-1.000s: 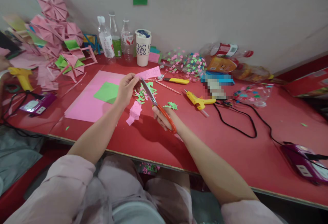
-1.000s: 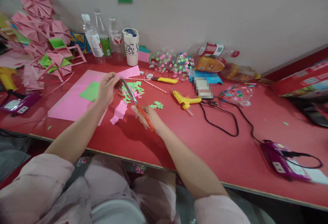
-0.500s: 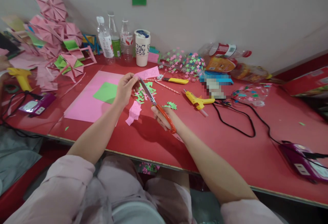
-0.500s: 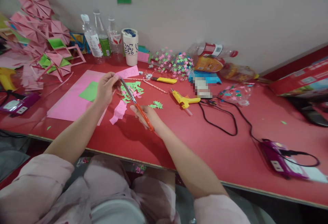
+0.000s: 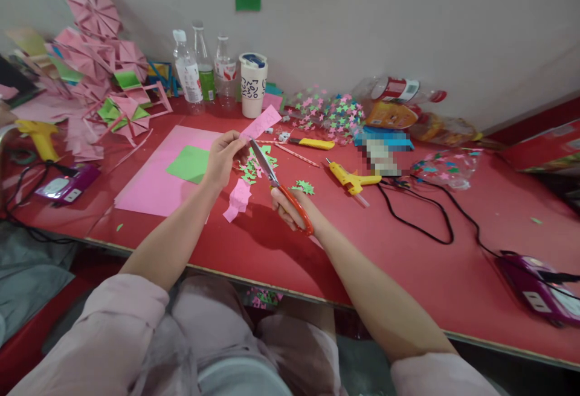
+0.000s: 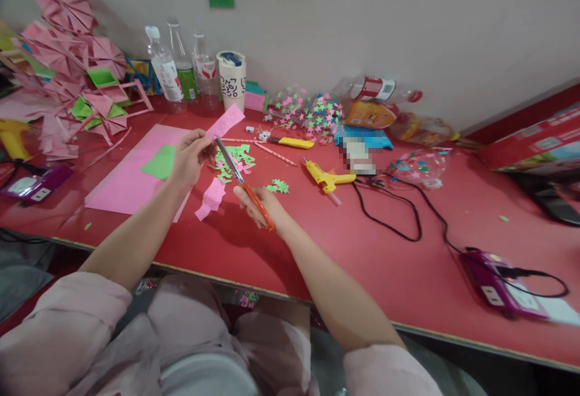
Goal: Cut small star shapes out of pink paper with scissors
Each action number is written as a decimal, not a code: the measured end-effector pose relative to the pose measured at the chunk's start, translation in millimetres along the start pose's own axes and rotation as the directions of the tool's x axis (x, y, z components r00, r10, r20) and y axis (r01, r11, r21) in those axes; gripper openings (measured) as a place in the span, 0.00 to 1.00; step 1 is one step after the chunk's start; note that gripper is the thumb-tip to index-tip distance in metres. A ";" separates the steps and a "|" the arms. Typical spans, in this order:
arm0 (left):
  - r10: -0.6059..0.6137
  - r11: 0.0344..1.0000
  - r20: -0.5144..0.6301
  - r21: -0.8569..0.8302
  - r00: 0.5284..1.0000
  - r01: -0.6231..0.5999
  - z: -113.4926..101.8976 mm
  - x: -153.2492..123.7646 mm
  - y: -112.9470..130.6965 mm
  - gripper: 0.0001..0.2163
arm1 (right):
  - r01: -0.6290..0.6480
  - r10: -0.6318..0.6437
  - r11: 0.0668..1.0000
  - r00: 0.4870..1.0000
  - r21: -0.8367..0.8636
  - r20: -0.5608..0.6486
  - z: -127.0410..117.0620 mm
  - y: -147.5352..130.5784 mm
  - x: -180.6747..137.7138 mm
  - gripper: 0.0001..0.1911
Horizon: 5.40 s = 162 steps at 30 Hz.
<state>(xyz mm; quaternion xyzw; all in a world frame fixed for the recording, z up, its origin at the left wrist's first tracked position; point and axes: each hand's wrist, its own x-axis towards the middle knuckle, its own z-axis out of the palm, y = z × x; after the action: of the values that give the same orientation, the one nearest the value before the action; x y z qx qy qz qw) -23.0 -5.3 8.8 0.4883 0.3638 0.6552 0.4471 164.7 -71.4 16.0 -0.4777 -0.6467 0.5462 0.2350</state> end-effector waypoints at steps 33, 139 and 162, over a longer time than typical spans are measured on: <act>-0.102 0.992 0.107 -0.060 0.989 0.109 6.6 -5.0 -4.7 0.06 | 0.011 -0.008 0.999 0.997 0.037 -0.079 10.9 1.8 -1.4 0.24; -0.044 0.998 -0.009 0.046 0.999 0.044 -6.4 5.5 3.2 0.07 | -0.087 0.086 0.995 0.996 -0.039 -0.020 -2.8 -0.5 4.4 0.23; -0.028 0.999 0.013 0.041 1.000 0.028 -6.1 4.4 1.3 0.06 | -0.056 0.056 0.998 0.998 -0.023 -0.003 -0.9 1.3 1.9 0.23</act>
<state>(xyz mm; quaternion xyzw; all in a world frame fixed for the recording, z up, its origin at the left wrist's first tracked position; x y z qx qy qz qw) -29.7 -1.8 9.8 0.4967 0.3807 0.6380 0.4487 165.2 -69.4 14.6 -0.4991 -0.6390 0.5445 0.2148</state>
